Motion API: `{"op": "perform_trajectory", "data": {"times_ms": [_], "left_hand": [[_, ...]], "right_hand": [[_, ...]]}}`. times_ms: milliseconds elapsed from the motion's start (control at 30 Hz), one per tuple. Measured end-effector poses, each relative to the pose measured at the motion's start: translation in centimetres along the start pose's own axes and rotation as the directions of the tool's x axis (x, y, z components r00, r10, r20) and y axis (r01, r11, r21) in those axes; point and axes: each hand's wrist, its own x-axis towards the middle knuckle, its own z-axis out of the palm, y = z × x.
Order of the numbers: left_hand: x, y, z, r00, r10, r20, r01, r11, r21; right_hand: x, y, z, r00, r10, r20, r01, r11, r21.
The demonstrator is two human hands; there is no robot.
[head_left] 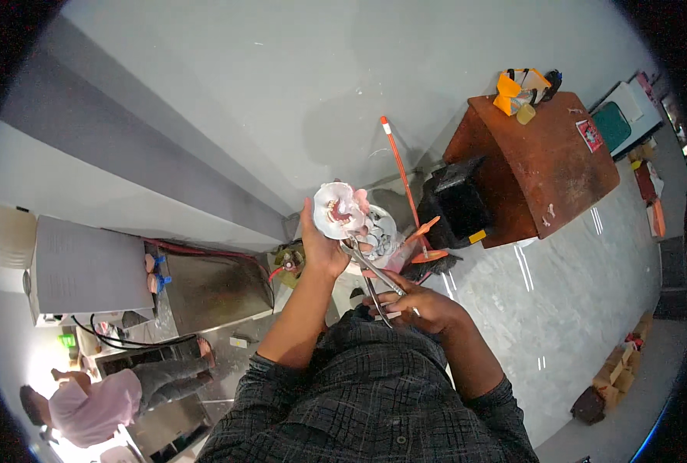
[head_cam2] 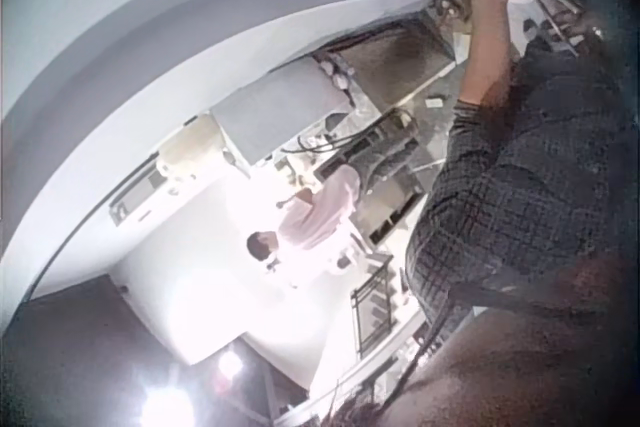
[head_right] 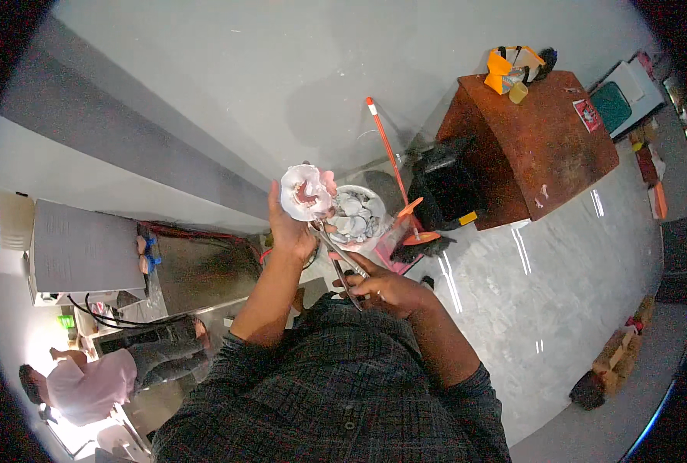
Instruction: The person uses pliers to break away pieces of plaster from a dental mold, then uses their fingers to pick off smaller bits of plaster to reveal the dental prosthetic inside.
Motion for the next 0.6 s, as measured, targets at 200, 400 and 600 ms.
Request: {"op": "perform_trajectory", "data": {"times_ms": [200, 400, 600], "left_hand": [[0.4, 0.2, -0.2, 0.996, -0.063, -0.065, 0.065, 0.997, 0.037], [1.7, -1.1, -3.9, 0.980, -0.118, -0.161, 0.137, 0.984, 0.114], [2.3, -2.5, -5.3, 0.952, -0.081, -0.294, 0.118, 0.987, 0.110]], "right_hand": [[1.5, 0.9, 0.8, 0.998, -0.050, -0.033, 0.054, 0.990, 0.127], [3.8, 1.4, 1.7, 0.967, 0.077, -0.244, -0.010, 0.964, 0.265], [5.2, 2.5, -0.2, 0.939, 0.109, -0.327, -0.062, 0.987, 0.149]]}}
